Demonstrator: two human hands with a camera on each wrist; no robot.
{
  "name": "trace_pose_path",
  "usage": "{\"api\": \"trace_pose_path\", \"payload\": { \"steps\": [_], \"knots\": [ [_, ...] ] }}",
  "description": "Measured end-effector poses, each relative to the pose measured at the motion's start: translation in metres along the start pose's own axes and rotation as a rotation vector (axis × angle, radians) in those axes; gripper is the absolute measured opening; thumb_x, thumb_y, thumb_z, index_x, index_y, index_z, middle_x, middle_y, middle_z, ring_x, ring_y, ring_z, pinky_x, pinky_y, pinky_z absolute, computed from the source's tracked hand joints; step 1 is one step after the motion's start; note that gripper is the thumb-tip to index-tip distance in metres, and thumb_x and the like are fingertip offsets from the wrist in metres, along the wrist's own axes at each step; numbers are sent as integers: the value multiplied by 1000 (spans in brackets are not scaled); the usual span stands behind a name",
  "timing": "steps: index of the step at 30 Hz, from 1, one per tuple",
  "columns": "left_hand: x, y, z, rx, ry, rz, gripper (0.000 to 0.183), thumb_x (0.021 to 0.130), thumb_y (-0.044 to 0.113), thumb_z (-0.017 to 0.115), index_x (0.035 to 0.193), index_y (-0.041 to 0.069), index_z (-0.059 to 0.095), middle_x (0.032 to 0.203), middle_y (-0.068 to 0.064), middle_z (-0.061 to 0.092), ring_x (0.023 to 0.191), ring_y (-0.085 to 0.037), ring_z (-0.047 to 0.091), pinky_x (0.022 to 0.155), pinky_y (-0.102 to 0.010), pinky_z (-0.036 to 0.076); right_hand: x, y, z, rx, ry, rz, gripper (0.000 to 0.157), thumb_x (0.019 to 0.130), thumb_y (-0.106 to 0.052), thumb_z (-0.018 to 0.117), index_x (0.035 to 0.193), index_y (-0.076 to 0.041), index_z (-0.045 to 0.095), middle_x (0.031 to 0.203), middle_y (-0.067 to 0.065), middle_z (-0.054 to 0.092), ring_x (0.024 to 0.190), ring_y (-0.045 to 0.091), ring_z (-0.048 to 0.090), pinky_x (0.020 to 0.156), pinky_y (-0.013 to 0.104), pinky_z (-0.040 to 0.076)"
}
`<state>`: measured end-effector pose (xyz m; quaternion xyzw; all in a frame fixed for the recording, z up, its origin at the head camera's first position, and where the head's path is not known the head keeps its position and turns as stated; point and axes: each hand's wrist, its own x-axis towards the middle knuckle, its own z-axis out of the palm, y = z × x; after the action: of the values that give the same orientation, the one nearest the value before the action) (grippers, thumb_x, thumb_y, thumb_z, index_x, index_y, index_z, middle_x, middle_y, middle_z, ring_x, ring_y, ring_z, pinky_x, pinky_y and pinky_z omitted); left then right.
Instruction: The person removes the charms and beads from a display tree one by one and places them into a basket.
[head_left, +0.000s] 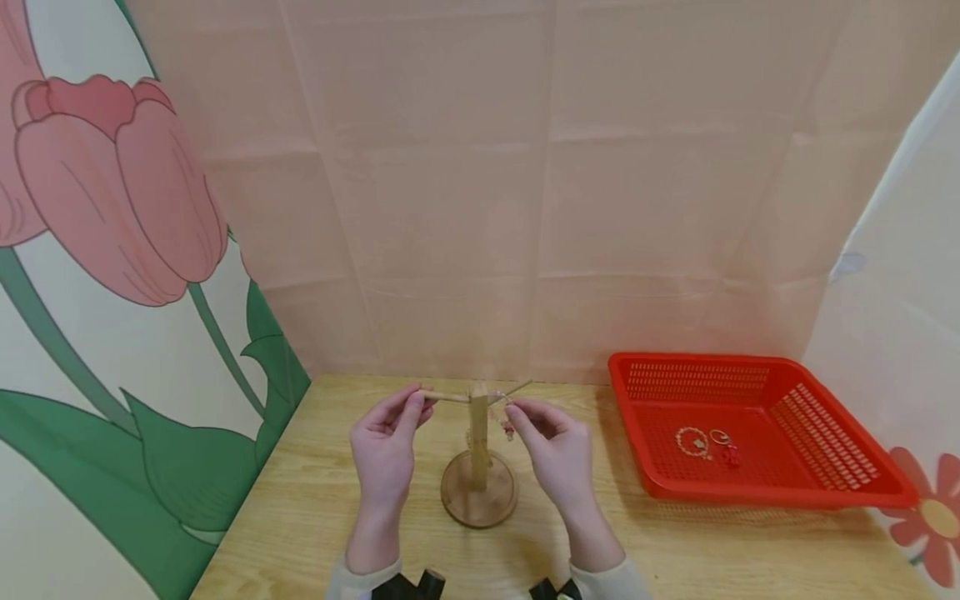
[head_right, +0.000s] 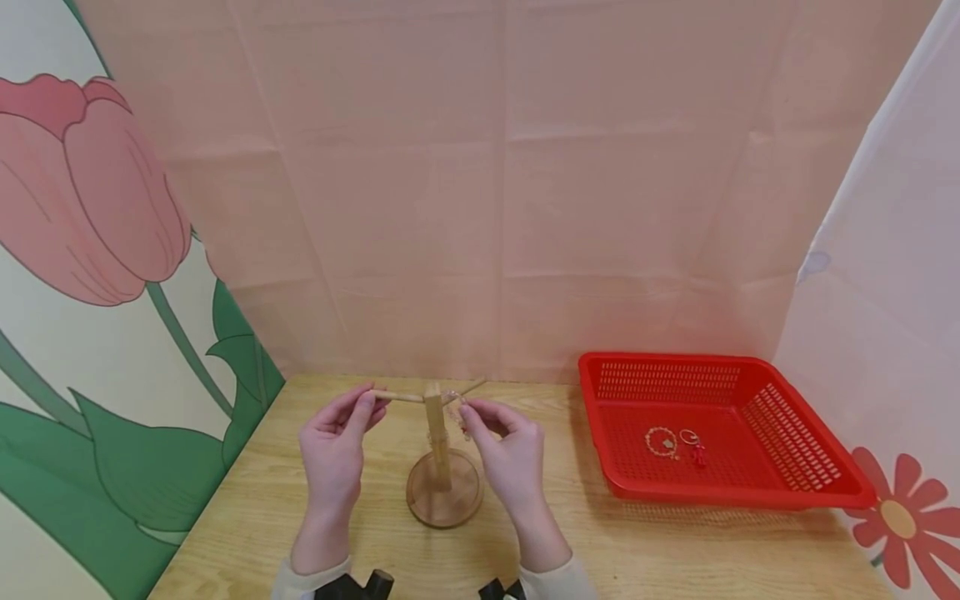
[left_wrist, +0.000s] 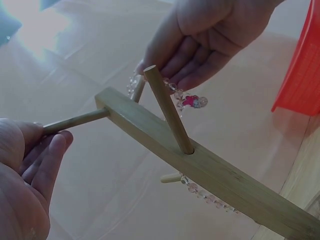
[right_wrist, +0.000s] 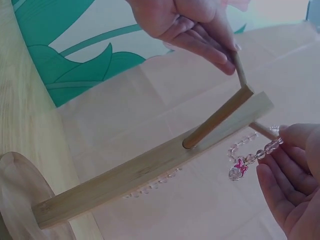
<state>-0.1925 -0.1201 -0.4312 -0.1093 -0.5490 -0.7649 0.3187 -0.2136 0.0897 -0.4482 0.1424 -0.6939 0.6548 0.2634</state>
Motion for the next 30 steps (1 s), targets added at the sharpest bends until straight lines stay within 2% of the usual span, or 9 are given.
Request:
{"api": "trace_pose_path", "payload": {
  "steps": [7,15,24,30],
  "knots": [
    [1,-1,0,-5,-5,13,19,101,-5,71,115,-18,73,102,-16,80,92,-19,80,81,-35,64,2,-3,-4,15,13,21,9,92,-5,86,100,-5,85,93,7,81,77,12,75,65,20,60],
    [1,-2,0,-6,-10,15,19,101,-4,71,114,-17,74,102,-17,80,92,-20,80,82,-36,64,4,-3,-8,1,25,19,8,93,-7,86,100,-6,85,92,6,81,77,12,75,64,20,60],
    [1,-3,-1,-5,-3,3,18,102,-3,70,115,-16,74,103,-18,80,92,-20,80,82,-36,64,6,-9,-12,-2,78,43,9,90,-2,87,99,-3,85,91,10,81,74,8,72,63,16,56],
    [1,-2,-1,16,5,-2,18,102,-2,71,114,-15,75,103,-18,80,93,-20,80,83,-35,64,7,-7,-15,9,65,38,9,91,-7,87,100,-6,85,92,8,81,77,13,75,65,19,59]
  ]
}}
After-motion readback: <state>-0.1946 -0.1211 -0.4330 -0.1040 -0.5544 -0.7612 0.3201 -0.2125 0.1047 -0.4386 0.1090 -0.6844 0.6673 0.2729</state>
